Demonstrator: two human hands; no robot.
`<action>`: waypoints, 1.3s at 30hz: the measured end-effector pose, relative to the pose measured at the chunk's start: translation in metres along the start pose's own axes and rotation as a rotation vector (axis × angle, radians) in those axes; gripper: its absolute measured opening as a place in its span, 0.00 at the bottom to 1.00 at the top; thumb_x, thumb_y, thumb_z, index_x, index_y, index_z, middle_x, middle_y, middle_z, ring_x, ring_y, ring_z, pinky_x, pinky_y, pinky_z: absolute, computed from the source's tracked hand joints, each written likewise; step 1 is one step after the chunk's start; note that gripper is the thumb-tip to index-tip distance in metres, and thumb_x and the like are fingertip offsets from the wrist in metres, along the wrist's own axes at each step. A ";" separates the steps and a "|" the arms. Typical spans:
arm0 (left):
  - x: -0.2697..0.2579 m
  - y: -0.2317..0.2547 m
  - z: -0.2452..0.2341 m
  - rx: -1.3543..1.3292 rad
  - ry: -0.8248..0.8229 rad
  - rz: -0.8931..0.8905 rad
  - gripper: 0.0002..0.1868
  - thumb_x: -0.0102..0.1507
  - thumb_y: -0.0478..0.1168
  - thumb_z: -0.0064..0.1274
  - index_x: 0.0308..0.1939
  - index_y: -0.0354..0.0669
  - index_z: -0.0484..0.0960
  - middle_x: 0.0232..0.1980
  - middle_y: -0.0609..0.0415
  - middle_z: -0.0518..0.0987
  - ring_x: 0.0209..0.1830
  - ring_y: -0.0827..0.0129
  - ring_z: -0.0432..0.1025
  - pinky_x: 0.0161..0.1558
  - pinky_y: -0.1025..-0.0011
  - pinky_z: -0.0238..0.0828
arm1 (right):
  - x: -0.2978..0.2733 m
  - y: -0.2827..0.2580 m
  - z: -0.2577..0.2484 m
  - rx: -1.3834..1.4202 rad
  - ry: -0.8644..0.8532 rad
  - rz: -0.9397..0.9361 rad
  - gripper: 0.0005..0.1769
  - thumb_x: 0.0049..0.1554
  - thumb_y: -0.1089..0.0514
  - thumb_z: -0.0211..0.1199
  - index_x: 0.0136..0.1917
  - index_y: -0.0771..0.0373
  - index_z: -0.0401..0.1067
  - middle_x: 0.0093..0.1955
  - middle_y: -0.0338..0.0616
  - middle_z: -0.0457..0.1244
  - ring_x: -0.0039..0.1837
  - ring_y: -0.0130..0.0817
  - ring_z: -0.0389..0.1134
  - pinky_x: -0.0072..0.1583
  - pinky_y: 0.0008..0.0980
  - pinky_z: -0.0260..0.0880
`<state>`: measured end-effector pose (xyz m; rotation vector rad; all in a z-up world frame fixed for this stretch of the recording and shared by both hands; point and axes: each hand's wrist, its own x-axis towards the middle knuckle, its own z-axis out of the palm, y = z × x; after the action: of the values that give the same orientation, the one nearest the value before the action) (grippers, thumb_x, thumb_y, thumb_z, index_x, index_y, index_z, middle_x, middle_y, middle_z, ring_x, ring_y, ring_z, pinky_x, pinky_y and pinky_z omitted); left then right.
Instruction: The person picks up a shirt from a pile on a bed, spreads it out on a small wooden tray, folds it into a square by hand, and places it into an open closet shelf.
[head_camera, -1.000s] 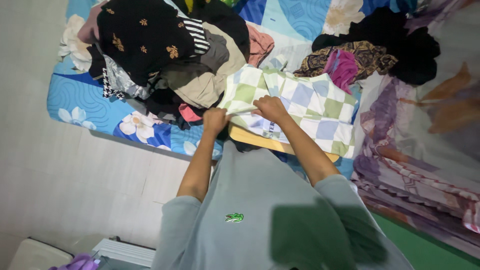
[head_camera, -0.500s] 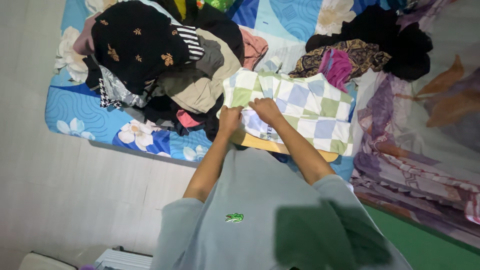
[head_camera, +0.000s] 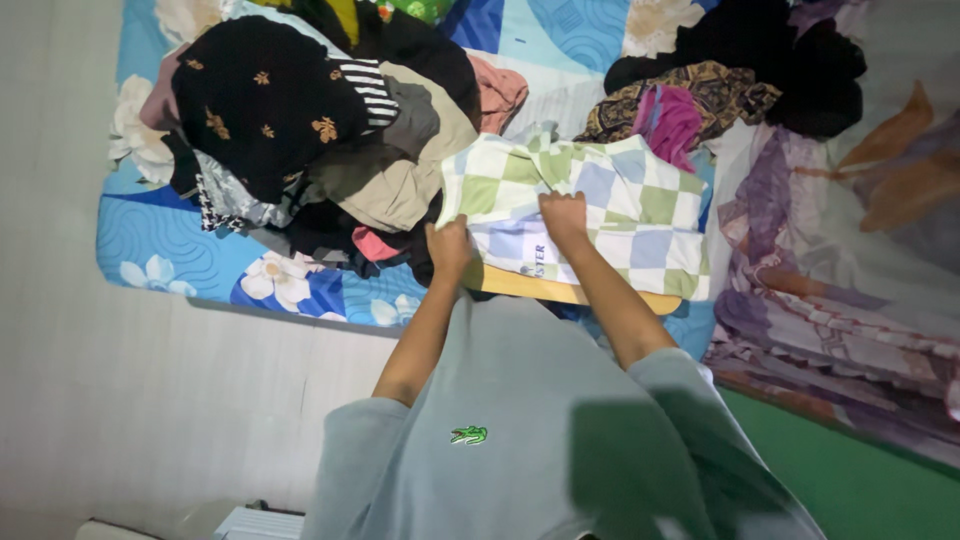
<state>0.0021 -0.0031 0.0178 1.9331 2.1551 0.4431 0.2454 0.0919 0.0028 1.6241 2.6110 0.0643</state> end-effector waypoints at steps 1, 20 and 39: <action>0.004 0.005 -0.006 0.100 -0.007 -0.029 0.13 0.55 0.38 0.56 0.45 0.44 0.82 0.30 0.47 0.82 0.35 0.53 0.77 0.48 0.54 0.64 | 0.000 -0.007 -0.002 0.017 0.006 -0.028 0.05 0.53 0.62 0.60 0.39 0.53 0.75 0.39 0.42 0.69 0.41 0.39 0.72 0.46 0.45 0.66; 0.017 0.030 0.008 -0.041 0.023 0.369 0.28 0.56 0.40 0.57 0.62 0.56 0.80 0.33 0.52 0.78 0.22 0.59 0.74 0.28 0.58 0.67 | 0.018 0.034 -0.015 0.013 0.139 0.038 0.16 0.54 0.62 0.60 0.56 0.55 0.74 0.43 0.41 0.68 0.39 0.41 0.72 0.34 0.42 0.69; 0.016 0.008 0.012 0.086 0.127 0.355 0.30 0.56 0.41 0.60 0.64 0.62 0.79 0.32 0.55 0.75 0.24 0.60 0.72 0.29 0.58 0.65 | -0.064 0.093 -0.046 0.002 0.115 0.370 0.20 0.51 0.61 0.65 0.57 0.50 0.72 0.49 0.38 0.68 0.52 0.45 0.71 0.44 0.48 0.71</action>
<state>0.0117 0.0149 0.0098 2.4081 1.9284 0.5538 0.3534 0.0759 0.0571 2.1410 2.3478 0.1785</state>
